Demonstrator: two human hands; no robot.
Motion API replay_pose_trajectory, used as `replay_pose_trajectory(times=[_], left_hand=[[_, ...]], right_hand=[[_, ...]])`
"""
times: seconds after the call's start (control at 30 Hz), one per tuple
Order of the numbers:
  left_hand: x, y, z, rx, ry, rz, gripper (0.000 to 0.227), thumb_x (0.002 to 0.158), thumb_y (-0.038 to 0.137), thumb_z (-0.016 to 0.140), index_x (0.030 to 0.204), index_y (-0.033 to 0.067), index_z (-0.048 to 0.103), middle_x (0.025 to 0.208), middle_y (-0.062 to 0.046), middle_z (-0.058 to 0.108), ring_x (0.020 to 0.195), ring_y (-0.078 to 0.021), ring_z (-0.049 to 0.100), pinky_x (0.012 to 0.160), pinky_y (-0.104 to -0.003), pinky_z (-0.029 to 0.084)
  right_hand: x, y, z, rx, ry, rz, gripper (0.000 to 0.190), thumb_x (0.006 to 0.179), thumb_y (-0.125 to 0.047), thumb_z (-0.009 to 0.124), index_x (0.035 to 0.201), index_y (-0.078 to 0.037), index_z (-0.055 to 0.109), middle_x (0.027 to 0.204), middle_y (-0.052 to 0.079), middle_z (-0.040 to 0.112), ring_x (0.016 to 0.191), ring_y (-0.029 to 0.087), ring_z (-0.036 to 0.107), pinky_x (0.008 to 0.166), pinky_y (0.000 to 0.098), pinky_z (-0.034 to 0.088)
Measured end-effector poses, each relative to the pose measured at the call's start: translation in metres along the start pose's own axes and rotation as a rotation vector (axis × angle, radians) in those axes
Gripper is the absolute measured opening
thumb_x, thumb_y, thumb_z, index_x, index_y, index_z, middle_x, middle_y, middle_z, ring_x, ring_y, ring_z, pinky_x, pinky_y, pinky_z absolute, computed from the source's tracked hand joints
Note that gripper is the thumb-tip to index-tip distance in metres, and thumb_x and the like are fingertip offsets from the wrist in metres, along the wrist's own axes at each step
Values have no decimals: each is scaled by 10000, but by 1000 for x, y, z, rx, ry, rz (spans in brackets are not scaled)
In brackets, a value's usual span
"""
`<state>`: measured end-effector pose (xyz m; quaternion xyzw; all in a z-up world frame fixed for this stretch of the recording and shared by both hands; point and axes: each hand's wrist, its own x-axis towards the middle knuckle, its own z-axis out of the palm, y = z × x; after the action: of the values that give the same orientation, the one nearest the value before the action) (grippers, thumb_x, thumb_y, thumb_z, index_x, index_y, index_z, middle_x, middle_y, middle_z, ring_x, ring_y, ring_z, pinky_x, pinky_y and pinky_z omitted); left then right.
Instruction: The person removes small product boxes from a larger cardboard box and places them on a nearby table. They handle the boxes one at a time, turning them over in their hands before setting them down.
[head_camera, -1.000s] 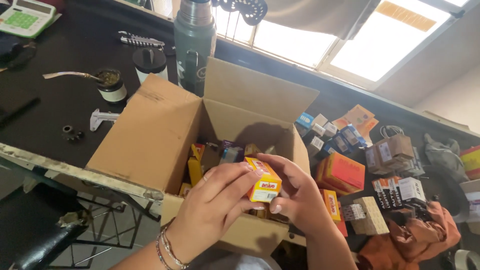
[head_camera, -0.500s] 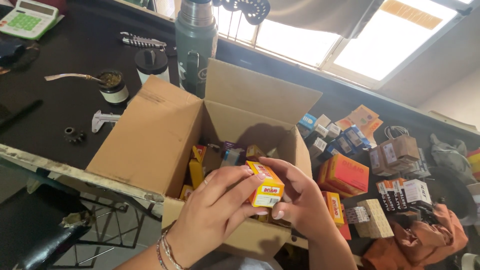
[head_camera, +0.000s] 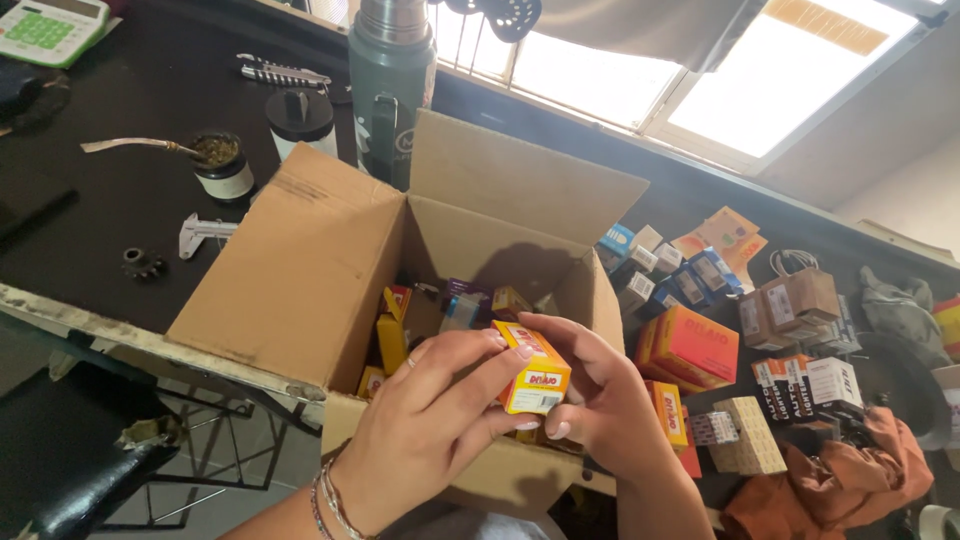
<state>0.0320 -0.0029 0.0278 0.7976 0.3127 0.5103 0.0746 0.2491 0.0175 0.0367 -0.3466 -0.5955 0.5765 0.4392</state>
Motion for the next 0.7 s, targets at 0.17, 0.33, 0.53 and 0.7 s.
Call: replay_pose_trajectory(times=[0.17,0.33,0.53,0.7], left_hand=[[-1,-1,1,6,-1,7,407,970,236,767,1296,56,601,1254,-148,581,1132,-315,644,972,-472,566],[0,0,0,9,1,2,413,972,247,763,1304,62,600,1255,-141,583,1139,-299,645,981,-465,564],[1,1,0,2,5,5,412,970,227,768,1307,60,599,1257,-141,587,1138,-302,649,980,-462,566],[-3,0,1,-6,3,-19,426,963,232,774,1324,78,607,1284,-145,586,1150,-314,647,1002,-457,556]], right_hand=[[0,1,0,5,-10,-12,946,699,-384,914,1444,50,525,1299,155,673,1086,174,662,852,280,566],[0,1,-1,24,-27,-29,951,713,-379,915,1451,61,509,1314,164,663,1105,174,654,867,280,563],[0,2,0,25,-24,-34,925,721,-333,908,1454,62,503,1324,167,663,1118,178,652,879,287,556],[0,1,1,26,-17,-28,908,715,-286,901,1455,61,505,1328,166,663,1115,175,651,874,285,557]])
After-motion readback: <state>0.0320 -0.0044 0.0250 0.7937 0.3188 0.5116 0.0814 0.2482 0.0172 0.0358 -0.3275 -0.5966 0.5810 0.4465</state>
